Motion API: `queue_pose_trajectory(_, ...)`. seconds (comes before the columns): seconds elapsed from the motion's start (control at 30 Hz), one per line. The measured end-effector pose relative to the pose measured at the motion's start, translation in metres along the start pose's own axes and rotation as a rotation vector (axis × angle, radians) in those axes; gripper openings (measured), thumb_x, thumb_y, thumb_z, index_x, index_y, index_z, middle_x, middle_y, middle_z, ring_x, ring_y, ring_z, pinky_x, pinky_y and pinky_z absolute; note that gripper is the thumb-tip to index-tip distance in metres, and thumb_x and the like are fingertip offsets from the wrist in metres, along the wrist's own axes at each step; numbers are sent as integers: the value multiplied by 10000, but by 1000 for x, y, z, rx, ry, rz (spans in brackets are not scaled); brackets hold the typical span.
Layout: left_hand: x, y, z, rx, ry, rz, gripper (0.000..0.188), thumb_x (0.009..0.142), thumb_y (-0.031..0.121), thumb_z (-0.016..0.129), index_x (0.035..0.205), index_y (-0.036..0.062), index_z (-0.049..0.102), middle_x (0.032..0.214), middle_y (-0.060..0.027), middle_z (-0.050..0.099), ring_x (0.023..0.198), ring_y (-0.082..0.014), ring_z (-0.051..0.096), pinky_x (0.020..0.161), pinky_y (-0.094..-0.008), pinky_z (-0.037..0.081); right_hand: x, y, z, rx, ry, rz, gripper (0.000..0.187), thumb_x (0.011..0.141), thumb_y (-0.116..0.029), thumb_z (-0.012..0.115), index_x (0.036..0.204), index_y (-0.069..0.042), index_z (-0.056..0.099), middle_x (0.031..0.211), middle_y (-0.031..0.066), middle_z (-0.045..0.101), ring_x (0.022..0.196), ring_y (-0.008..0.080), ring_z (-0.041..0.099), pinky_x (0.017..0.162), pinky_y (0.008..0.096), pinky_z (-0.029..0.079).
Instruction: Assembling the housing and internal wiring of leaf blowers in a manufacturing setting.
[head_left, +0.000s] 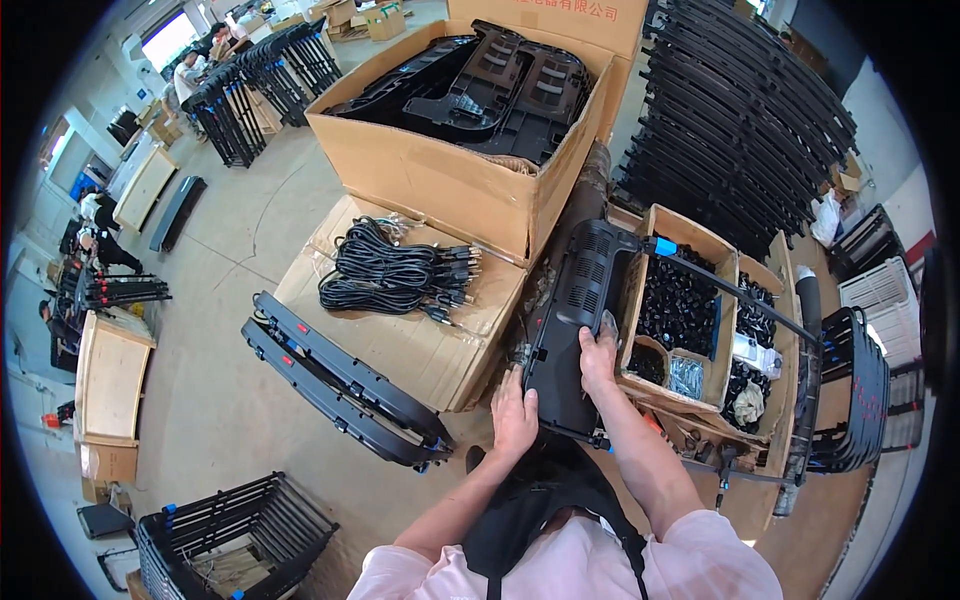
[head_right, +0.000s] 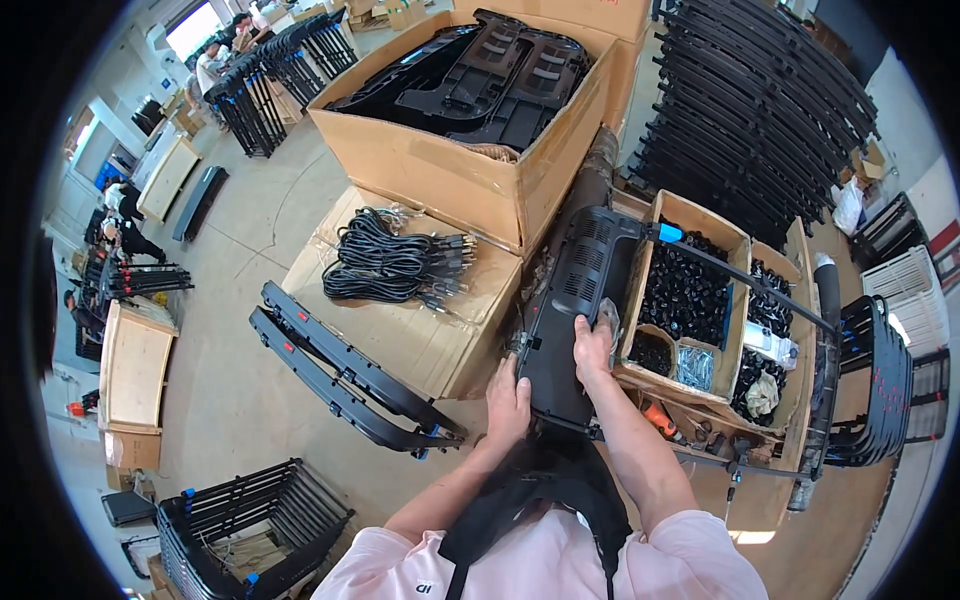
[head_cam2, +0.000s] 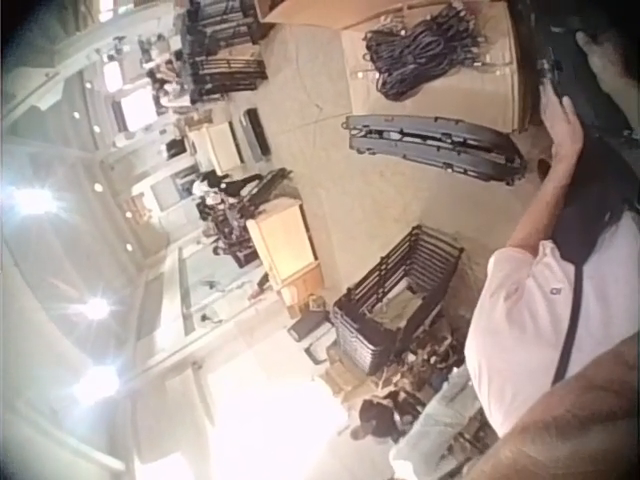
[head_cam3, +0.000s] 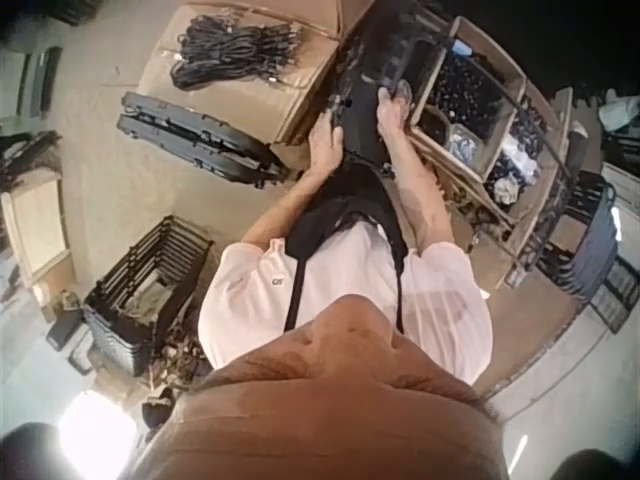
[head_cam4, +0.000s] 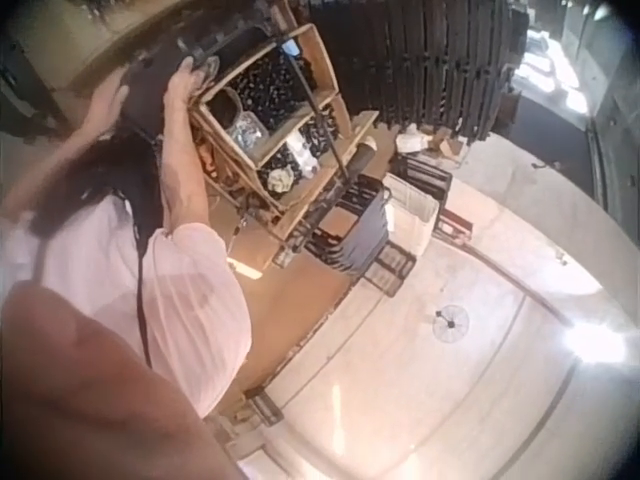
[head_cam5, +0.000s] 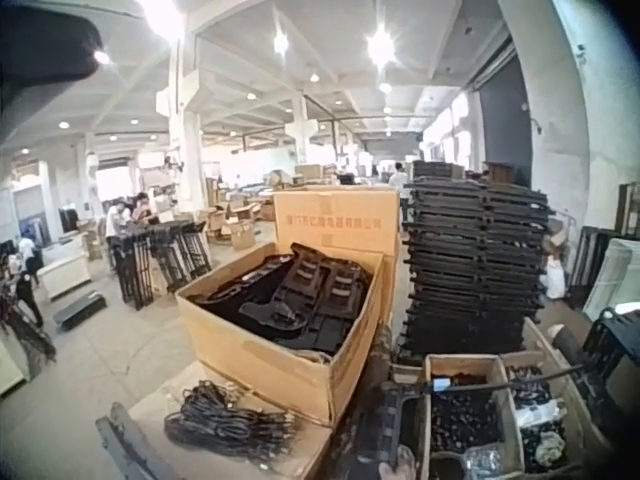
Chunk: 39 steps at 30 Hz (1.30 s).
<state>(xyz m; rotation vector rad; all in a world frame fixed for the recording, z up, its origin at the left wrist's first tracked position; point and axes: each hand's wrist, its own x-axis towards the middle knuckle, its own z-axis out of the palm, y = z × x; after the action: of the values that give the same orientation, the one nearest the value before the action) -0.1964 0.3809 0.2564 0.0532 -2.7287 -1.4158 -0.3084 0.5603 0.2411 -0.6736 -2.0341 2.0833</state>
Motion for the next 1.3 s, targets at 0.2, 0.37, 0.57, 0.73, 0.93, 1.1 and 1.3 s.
queue_pose_trajectory(0.2,-4,-3,-5,-66,-53,62,546,1096,214,434,1568,-55,375,1571,-277,457,1508,-426,379,1248,-536,265,-9,-2,4,-96,44,17,403,1039,-131,615,1410,20,565,1273,158,678,1174,270,620,1056,370,455)
queue_pose_trajectory(0.37,-2,-4,-6,-95,-76,41,546,1104,207,410,1576,-65,366,1572,-281,454,1502,-433,381,1260,-516,252,-11,-7,4,-216,50,-6,460,1028,-190,637,1424,29,553,1277,197,685,1190,310,639,1044,392,468)
queue_pose_trajectory(0.57,-3,9,-18,-213,33,16,511,1067,169,449,1510,-87,442,1474,-288,535,1379,-449,485,1197,-503,333,-21,-59,-37,-470,-79,36,503,1012,-209,653,1431,45,538,1176,183,701,1074,245,684,939,388,534)
queue_pose_trajectory(0.73,-51,81,-51,-311,-534,412,215,1039,167,572,1144,15,681,998,-142,699,954,-335,681,883,-399,532,-61,-125,-189,-252,-140,58,434,990,-251,695,1314,34,646,970,72,719,849,122,673,730,270,544)
queue_pose_trajectory(0.93,-103,29,100,-209,-1005,4,243,1062,225,549,1110,34,690,1007,-149,712,963,-354,690,866,-416,547,-174,-94,-297,-135,-652,646,328,1003,-288,688,1106,16,756,848,62,749,701,115,686,602,239,508)
queue_pose_trajectory(1.1,-72,37,187,231,-590,415,180,989,194,621,1088,74,711,1045,-122,713,1000,-363,668,876,-471,542,-186,101,-331,272,-218,891,281,998,-291,704,1044,-17,746,869,66,752,751,139,711,646,262,550)
queue_pose_trajectory(1.3,-21,27,238,424,-473,288,431,921,244,702,1337,138,658,1287,-171,630,1241,-372,565,1038,-519,464,-84,202,-296,773,255,820,404,1004,-342,718,1220,-18,608,1085,156,712,898,248,718,731,345,593)
